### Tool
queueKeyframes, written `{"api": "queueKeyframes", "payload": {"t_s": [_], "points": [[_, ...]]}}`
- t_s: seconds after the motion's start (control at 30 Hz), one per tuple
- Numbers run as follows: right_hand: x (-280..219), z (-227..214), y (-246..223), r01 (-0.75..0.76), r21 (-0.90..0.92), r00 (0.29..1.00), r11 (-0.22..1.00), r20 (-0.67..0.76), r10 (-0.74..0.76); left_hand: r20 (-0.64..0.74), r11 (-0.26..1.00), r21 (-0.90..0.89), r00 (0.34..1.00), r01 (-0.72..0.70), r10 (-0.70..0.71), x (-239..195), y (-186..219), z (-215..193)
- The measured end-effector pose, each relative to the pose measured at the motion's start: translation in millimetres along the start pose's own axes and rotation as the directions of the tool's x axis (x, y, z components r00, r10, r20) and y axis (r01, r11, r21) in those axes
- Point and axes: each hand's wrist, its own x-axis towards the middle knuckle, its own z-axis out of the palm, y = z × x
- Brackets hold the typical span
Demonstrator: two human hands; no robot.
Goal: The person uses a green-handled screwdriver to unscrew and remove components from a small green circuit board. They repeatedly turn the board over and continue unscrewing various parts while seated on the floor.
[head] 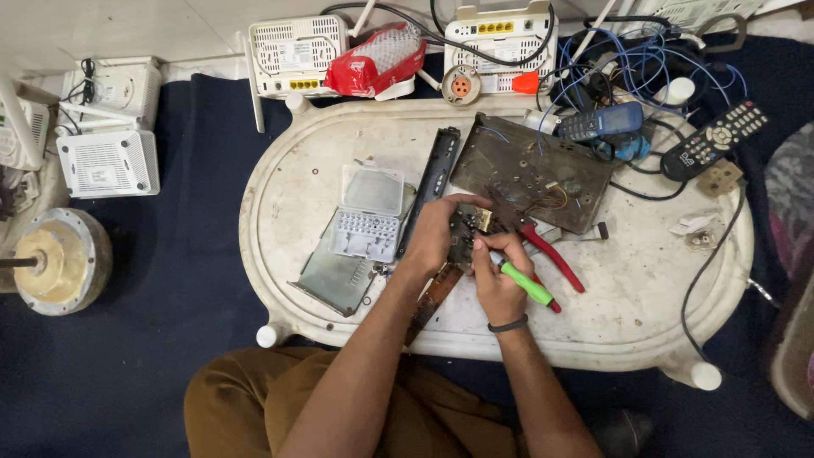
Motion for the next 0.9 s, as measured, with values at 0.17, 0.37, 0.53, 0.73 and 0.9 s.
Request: {"api": "queueKeyframes", "payload": {"t_s": [0.17,0.37,0.53,0.73,0.9], "points": [[4,2,-1,-0.039,0.192,0.999,0.981,-0.012,0.042,0.022,0.973,-0.174,0.988,0.155,-0.153,-2,6,1],[4,0,3,-0.032,0.178,0.999,0.984,-0.006,0.034,0.009,0.992,-0.097,0.997,0.080,-0.079,-3,16,1],[4,-1,5,-0.035,0.209,0.999,0.977,-0.026,0.041,0.034,0.962,-0.213,0.985,0.173,-0.169,-4,16,1],[2,-1,3,-0.032,0.239,0.999,0.970,0.000,0.034,-0.004,0.969,-0.227,0.995,0.100,-0.103,1,0,1],[2,-1,1,0.081,0.285,0.996,0.955,-0.056,-0.067,-0.033,0.889,-0.401,0.966,0.221,-0.255,8,-17,1]]}}
